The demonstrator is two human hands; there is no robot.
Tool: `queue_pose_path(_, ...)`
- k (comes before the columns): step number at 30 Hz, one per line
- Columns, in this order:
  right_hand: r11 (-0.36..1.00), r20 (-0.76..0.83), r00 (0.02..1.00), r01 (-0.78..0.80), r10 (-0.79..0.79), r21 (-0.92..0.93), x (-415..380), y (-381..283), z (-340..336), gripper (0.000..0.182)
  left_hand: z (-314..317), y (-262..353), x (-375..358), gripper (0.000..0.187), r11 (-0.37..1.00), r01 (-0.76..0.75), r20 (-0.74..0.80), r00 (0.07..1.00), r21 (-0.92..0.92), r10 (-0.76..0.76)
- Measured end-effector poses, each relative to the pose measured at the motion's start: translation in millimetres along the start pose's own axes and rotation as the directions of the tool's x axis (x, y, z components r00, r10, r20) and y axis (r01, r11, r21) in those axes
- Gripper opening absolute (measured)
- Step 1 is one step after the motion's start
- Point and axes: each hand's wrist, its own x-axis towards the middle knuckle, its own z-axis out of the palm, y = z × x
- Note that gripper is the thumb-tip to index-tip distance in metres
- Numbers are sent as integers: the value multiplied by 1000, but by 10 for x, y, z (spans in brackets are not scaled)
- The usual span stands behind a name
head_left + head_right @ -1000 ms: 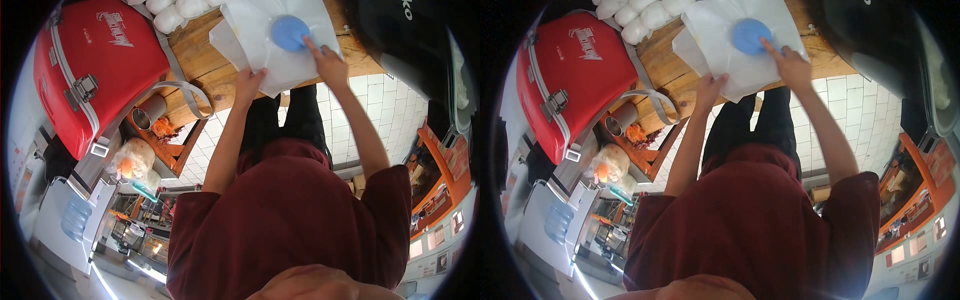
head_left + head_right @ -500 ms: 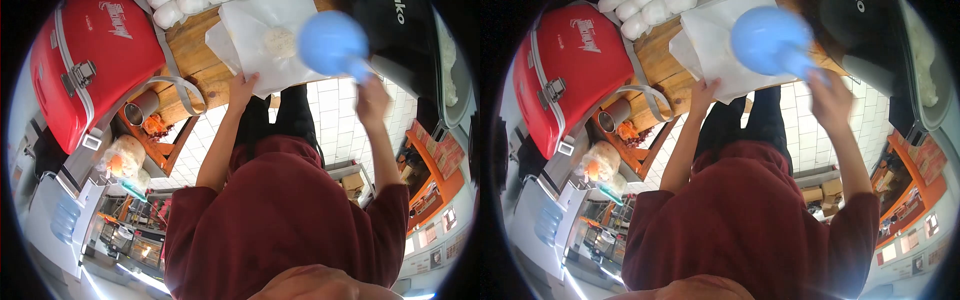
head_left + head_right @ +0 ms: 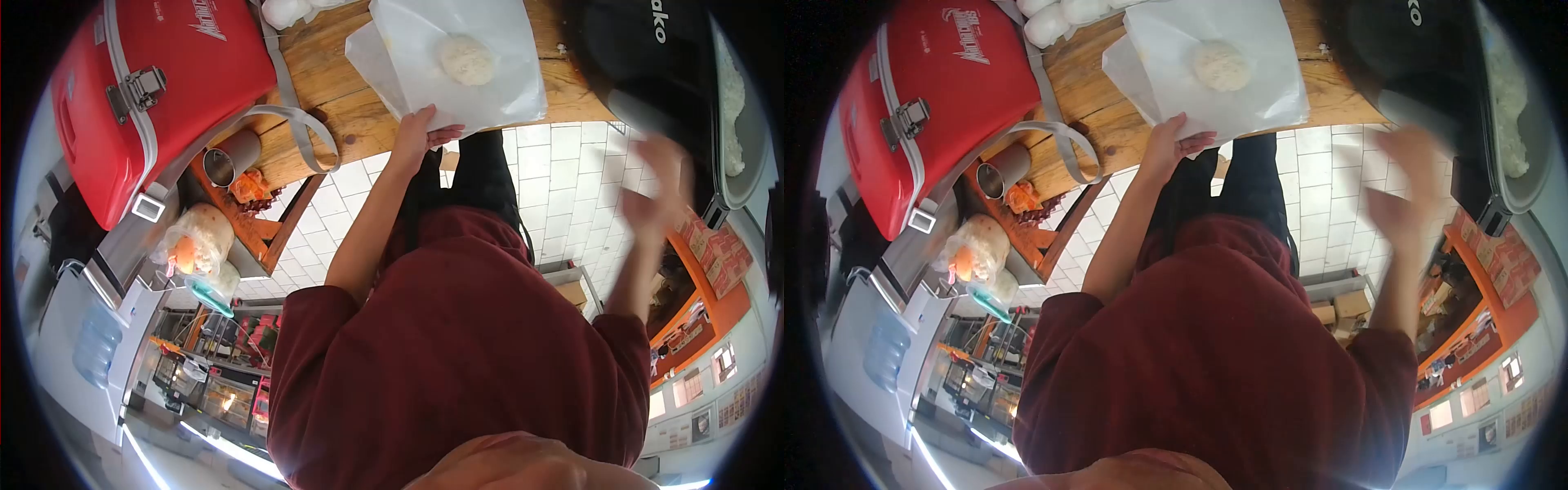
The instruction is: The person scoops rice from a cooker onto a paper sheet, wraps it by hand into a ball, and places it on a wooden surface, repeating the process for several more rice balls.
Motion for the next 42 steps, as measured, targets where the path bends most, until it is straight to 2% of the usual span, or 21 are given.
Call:
queue_pose_path(1, 992, 221, 974, -79, 56, 99, 16, -170, 506, 49, 2, 29, -7, 42, 998, 31, 11, 999, -47, -31)
queue_pose_path(3, 998, 387, 920, -63, 57, 3, -244, -38, 1315, 60, -5, 78, -26, 44, 994, 65, 23, 998, -93, -63)
queue_pose_path(9, 989, 214, 975, -20, 52, -149, -629, 260, 1924, 37, -150, 67, -95, 42, 958, 166, 12, 986, -234, -168)
queue_pose_path(11, 999, 297, 955, 7, -18, 39, -640, 314, 1857, 30, -220, 26, -151, 42, 984, 156, -105, 981, -81, -164)
queue_pose_path(15, 994, 454, 885, 96, -105, 41, -570, 261, 1724, 20, -448, -141, -268, 45, 937, 346, -85, 933, -59, -350)
queue_pose_path(17, 991, 471, 873, 95, -130, 99, -498, 280, 1742, 18, -480, -257, -327, 46, 899, 299, 275, 937, -319, -214)
queue_pose_path(19, 983, 482, 862, 91, -157, 158, -400, 366, 1799, 16, -307, -536, -376, 49, 1000, -9, 413, 911, -11, 13)
queue_pose_path(20, 967, 514, 850, -22, -115, 253, -325, 442, 1855, 15, -247, -632, -343, 38, 907, -243, 510, 860, 343, 38)
queue_pose_path(21, 931, 550, 832, -136, -79, 340, -237, 498, 1901, 14, -25, -526, -409, 27, 614, -426, 520, 854, 664, 31)
queue_pose_path(22, 908, 501, 865, -184, -33, 377, -164, 531, 1948, 16, 71, -572, -308, 26, 216, -666, 639, 746, 714, 188)
queue_pose_path(23, 908, 499, 866, -180, -37, 379, -79, 580, 1997, 16, 133, -587, -162, 26, -240, -737, 774, 580, 632, 256)
queue_pose_path(24, 893, 552, 834, -239, -13, 381, 24, 644, 2047, 18, 162, -562, -4, 26, -245, -736, 774, 578, 632, 258)
queue_pose_path(26, 888, 616, 788, -269, -20, 373, 251, 763, 2110, 21, 186, -471, 335, 30, -674, -581, 882, 396, 456, 256)
queue_pose_path(27, 889, 616, 787, -267, -22, 373, 307, 824, 2179, 21, 179, -358, 446, 30, -674, -580, 881, 395, 458, 259)
queue_pose_path(30, 887, 640, 762, -223, -99, 404, 565, 972, 2424, 24, 84, -100, 702, 36, -885, -297, 910, 320, 360, 263)
queue_pose_path(31, 937, 374, 922, -40, -99, 346, 697, 983, 2534, 21, 48, -75, 750, 36, -896, -289, 925, 281, 336, 256)
queue_pose_path(32, 966, 71, 988, 116, -136, 231, 832, 953, 2618, 17, 19, -64, 777, 36, -908, -279, 938, 243, 312, 248)
queue_pose_path(36, 926, -124, 943, 327, -308, 190, 1404, 658, 2733, 20, -21, -111, 835, 35, -887, -301, 930, 220, 351, 294)
queue_pose_path(37, 973, 271, 942, 155, -197, 169, 1501, 624, 2712, 25, -28, -131, 835, 36, -886, -282, 923, 223, 368, 313)
queue_pose_path(38, 997, 621, 782, 1, -52, 82, 1559, 628, 2709, 33, -29, -133, 822, 37, -885, -263, 916, 227, 385, 331)
queue_pose_path(42, 962, 761, 633, -93, -143, 258, 1630, 643, 2612, 31, -35, -115, 789, 37, -840, -314, 889, 276, 442, 365)
